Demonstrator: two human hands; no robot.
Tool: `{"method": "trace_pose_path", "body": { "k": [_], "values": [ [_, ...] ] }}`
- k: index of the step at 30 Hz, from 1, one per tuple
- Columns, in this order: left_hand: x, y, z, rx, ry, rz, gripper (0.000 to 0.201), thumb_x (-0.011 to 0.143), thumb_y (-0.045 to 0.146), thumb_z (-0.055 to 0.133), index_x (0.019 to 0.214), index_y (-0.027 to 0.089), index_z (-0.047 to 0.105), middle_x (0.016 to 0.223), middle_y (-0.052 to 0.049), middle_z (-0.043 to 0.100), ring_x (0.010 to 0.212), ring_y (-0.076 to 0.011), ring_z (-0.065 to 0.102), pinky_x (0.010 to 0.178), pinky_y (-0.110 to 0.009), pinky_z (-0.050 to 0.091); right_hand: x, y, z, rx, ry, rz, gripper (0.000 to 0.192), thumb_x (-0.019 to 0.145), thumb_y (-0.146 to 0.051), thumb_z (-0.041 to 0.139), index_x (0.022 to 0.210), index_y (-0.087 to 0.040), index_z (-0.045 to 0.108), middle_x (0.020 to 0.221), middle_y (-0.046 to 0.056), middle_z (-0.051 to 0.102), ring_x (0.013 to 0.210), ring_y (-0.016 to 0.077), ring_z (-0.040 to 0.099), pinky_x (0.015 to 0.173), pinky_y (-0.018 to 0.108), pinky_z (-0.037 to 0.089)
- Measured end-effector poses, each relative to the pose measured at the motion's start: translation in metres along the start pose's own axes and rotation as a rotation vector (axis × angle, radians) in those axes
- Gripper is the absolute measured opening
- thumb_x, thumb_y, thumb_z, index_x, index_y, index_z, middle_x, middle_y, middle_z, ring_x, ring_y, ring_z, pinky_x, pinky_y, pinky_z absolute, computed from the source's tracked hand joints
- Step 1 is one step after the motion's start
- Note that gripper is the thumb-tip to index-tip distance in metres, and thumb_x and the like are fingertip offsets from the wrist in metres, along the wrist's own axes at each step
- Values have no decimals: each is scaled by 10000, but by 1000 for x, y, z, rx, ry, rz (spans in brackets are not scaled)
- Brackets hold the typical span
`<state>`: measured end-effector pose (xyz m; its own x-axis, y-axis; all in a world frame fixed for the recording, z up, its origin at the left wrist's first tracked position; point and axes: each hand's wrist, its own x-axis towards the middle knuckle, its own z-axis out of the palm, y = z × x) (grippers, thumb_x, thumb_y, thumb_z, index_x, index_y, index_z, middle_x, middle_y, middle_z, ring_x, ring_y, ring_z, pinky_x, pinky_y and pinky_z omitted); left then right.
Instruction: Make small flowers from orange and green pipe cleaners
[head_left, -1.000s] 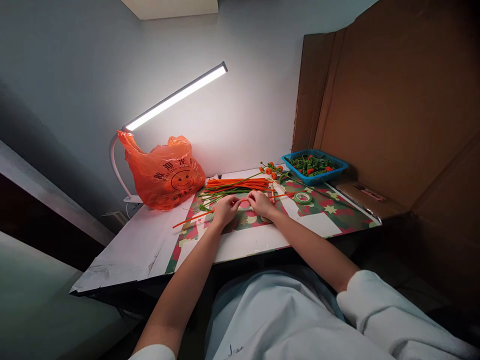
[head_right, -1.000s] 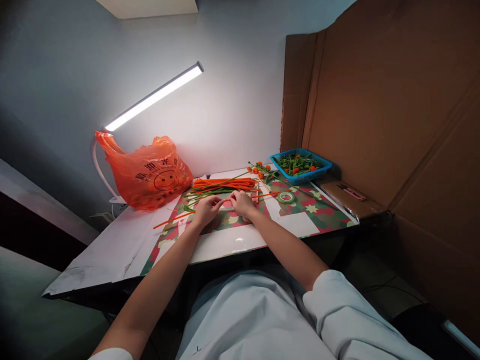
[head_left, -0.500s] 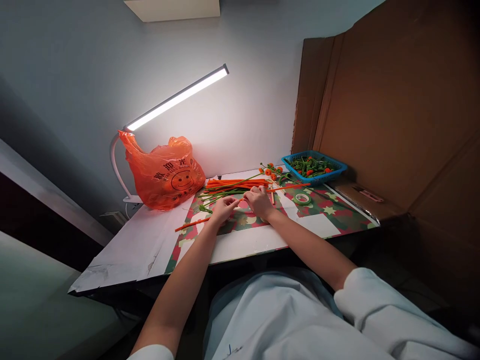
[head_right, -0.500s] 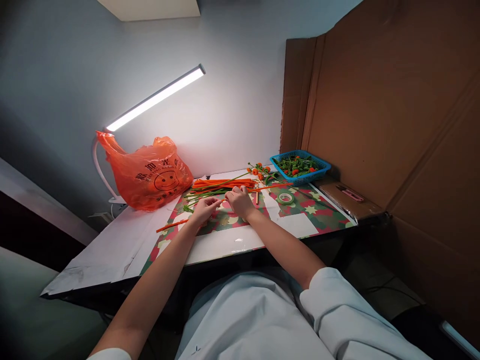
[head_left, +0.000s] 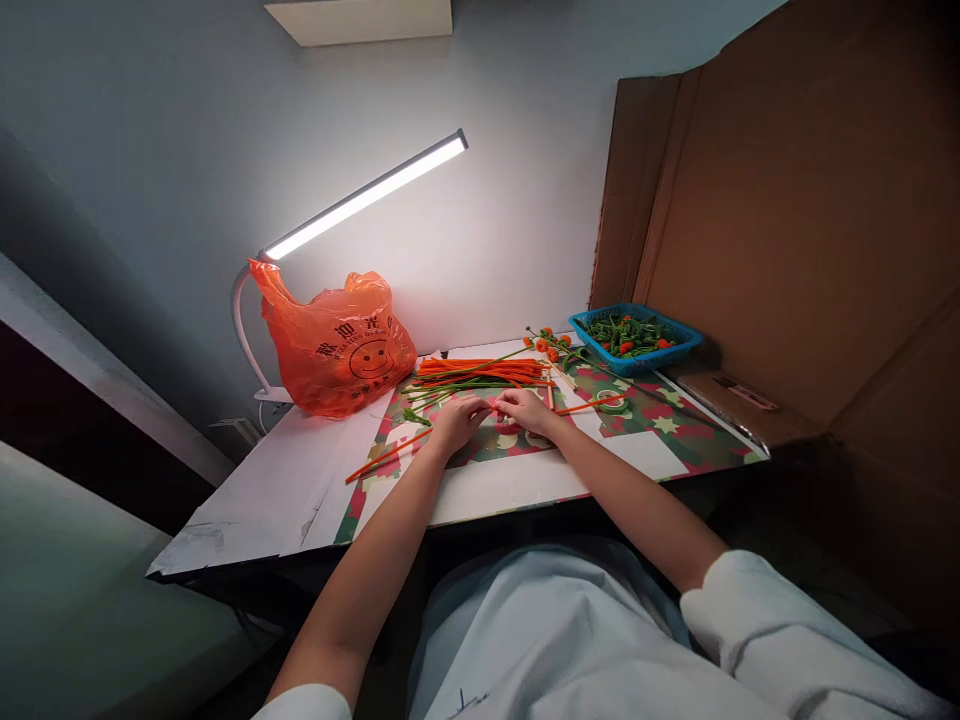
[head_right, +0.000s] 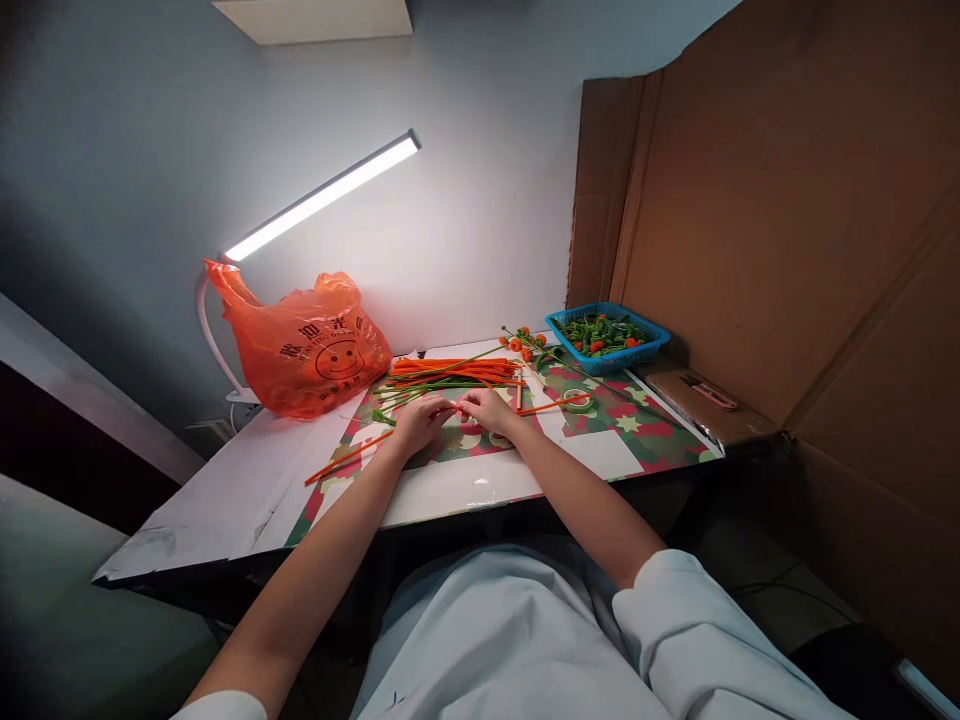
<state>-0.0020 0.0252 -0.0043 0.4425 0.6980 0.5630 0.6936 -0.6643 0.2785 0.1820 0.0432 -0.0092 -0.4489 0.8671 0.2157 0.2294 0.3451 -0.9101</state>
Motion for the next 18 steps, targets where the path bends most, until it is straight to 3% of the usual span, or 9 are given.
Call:
{"method": "trace_pose_path", "body": {
  "k": [2,8,13,18],
  "values": [
    [0,1,-1,27,15,49,250,922,321,511,809,187,689,743,-32,671,678,-131,573,625,-226,395,3,4,-5,133,-55,86,198,827,-335,594,743,-156,612,692,24,667,615,125,599,577,228,450],
    [-1,5,-4,60,22,94,237,913,345,541,855,201,720,737,-34,677,679,-134,589,632,-227,414,3,5,-16,243,-144,122,281,687,-403,747,717,-135,671,652,30,670,597,113,590,555,209,453],
    [0,5,-5,8,0,57,275,912,386,533,867,196,727,750,-39,690,682,-135,590,652,-233,423,-3,-4,-20,287,-186,154,337,634,-440,782,719,-129,682,640,14,643,602,101,567,568,209,437],
    [-1,8,-6,-170,50,-37,311,864,451,586,813,177,725,731,-37,681,621,-114,538,619,-227,413,-5,-9,-24,314,-238,163,366,596,-454,804,712,-125,693,643,18,636,639,115,575,598,224,446]
  ]
}}
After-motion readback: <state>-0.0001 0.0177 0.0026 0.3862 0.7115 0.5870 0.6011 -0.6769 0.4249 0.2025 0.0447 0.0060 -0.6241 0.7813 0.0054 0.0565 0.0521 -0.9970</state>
